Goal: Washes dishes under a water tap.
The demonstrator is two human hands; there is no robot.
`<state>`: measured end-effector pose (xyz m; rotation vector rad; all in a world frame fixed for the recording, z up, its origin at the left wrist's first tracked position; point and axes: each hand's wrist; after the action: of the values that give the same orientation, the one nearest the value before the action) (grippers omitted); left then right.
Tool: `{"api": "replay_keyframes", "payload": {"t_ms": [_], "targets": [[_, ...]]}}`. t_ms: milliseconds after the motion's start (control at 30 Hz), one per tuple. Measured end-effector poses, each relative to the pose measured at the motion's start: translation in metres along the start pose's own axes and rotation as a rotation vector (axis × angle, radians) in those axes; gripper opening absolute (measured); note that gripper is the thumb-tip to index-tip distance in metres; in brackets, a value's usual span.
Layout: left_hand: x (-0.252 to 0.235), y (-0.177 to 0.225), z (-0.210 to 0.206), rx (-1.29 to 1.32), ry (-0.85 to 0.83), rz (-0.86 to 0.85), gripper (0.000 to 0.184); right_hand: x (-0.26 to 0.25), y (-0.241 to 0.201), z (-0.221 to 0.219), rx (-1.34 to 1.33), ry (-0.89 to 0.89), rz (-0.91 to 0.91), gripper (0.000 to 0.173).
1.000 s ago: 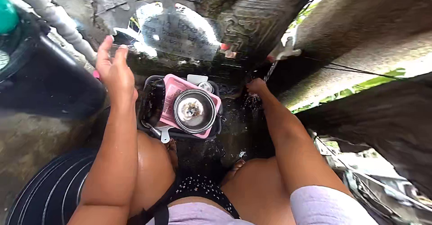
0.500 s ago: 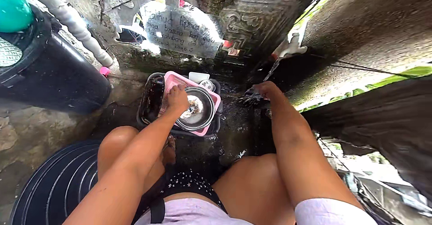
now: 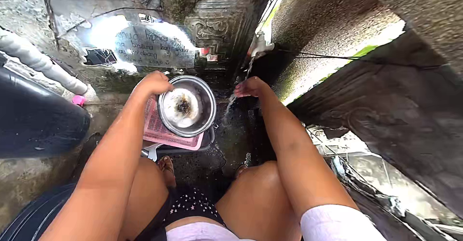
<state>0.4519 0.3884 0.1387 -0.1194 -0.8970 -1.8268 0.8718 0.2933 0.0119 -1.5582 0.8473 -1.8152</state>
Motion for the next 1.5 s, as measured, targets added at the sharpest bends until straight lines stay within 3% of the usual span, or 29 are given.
{"api": "replay_keyframes", "payload": {"t_ms": [100,200,300,400,533,600,667,733,800,900,967,1033,1067,1100,1167,1233,1300,1400,1433,1500], "targets": [[-0.023,0.048,-0.030,0.181,-0.126,-0.040,0.042,0.018,-0.021,0.002,-0.159,0.251,0.179,0.030],[-0.044,0.089,-0.100,0.447,-0.195,-0.040,0.051,0.036,-0.032,-0.007,-0.242,0.422,0.411,0.029],[-0.065,0.109,-0.179,0.829,-0.225,-0.013,0.055,0.054,-0.033,-0.017,-0.263,0.282,0.386,0.036],[-0.082,0.124,-0.221,1.057,-0.201,0.031,0.053,0.051,-0.018,-0.014,-0.088,0.147,0.161,0.041],[-0.082,0.132,-0.232,1.161,-0.194,0.102,0.048,0.015,0.026,-0.003,0.215,0.297,-0.161,0.042],[-0.078,0.135,-0.239,1.159,-0.239,0.095,0.048,-0.003,0.045,-0.004,0.231,0.414,-0.159,0.041],[-0.073,0.137,-0.244,1.191,-0.315,0.061,0.050,-0.013,0.049,-0.024,0.180,0.470,-0.006,0.046],[-0.075,0.133,-0.242,1.250,-0.349,0.005,0.049,-0.017,0.047,-0.059,0.112,0.330,0.188,0.048],[-0.086,0.121,-0.229,1.291,-0.279,-0.049,0.043,-0.012,0.049,-0.085,0.181,0.065,0.246,0.039],[-0.110,0.100,-0.203,1.310,-0.196,-0.015,0.041,-0.019,0.056,-0.073,0.831,-0.200,0.065,0.041],[-0.108,0.095,-0.212,1.317,-0.247,0.009,0.044,-0.024,0.067,-0.057,1.054,-0.018,-0.101,0.063],[-0.098,0.102,-0.228,1.317,-0.338,-0.010,0.045,-0.030,0.066,-0.050,0.990,0.262,-0.128,0.088],[-0.094,0.106,-0.234,1.315,-0.382,-0.024,0.046,-0.031,0.064,-0.053,0.933,0.346,-0.065,0.092],[-0.092,0.106,-0.238,1.321,-0.409,-0.034,0.046,-0.032,0.064,-0.059,0.868,0.366,0.044,0.089],[-0.098,0.100,-0.238,1.349,-0.406,-0.053,0.044,-0.022,0.067,-0.076,0.681,0.166,0.263,0.067],[-0.109,0.087,-0.225,1.370,-0.343,-0.057,0.043,-0.017,0.068,-0.078,0.726,-0.165,0.238,0.045],[-0.114,0.077,-0.220,1.367,-0.305,-0.033,0.043,-0.026,0.080,-0.061,1.001,-0.263,0.082,0.037],[-0.107,0.087,-0.233,1.340,-0.371,-0.039,0.046,-0.024,0.075,-0.048,1.094,0.162,-0.157,0.070],[-0.101,0.093,-0.239,1.329,-0.411,-0.054,0.047,-0.027,0.072,-0.049,1.048,0.316,-0.135,0.079],[-0.094,0.101,-0.243,1.313,-0.459,-0.090,0.046,-0.032,0.071,-0.059,0.914,0.426,0.108,0.075]]}}
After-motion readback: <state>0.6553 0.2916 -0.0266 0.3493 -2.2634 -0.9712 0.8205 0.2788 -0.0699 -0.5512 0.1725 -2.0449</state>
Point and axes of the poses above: each hand's wrist, its own x-axis away from the middle knuckle, its own z-axis out of the back of the hand, y = z × x, and after that the axes turned 8 degrees about -y, right-handed
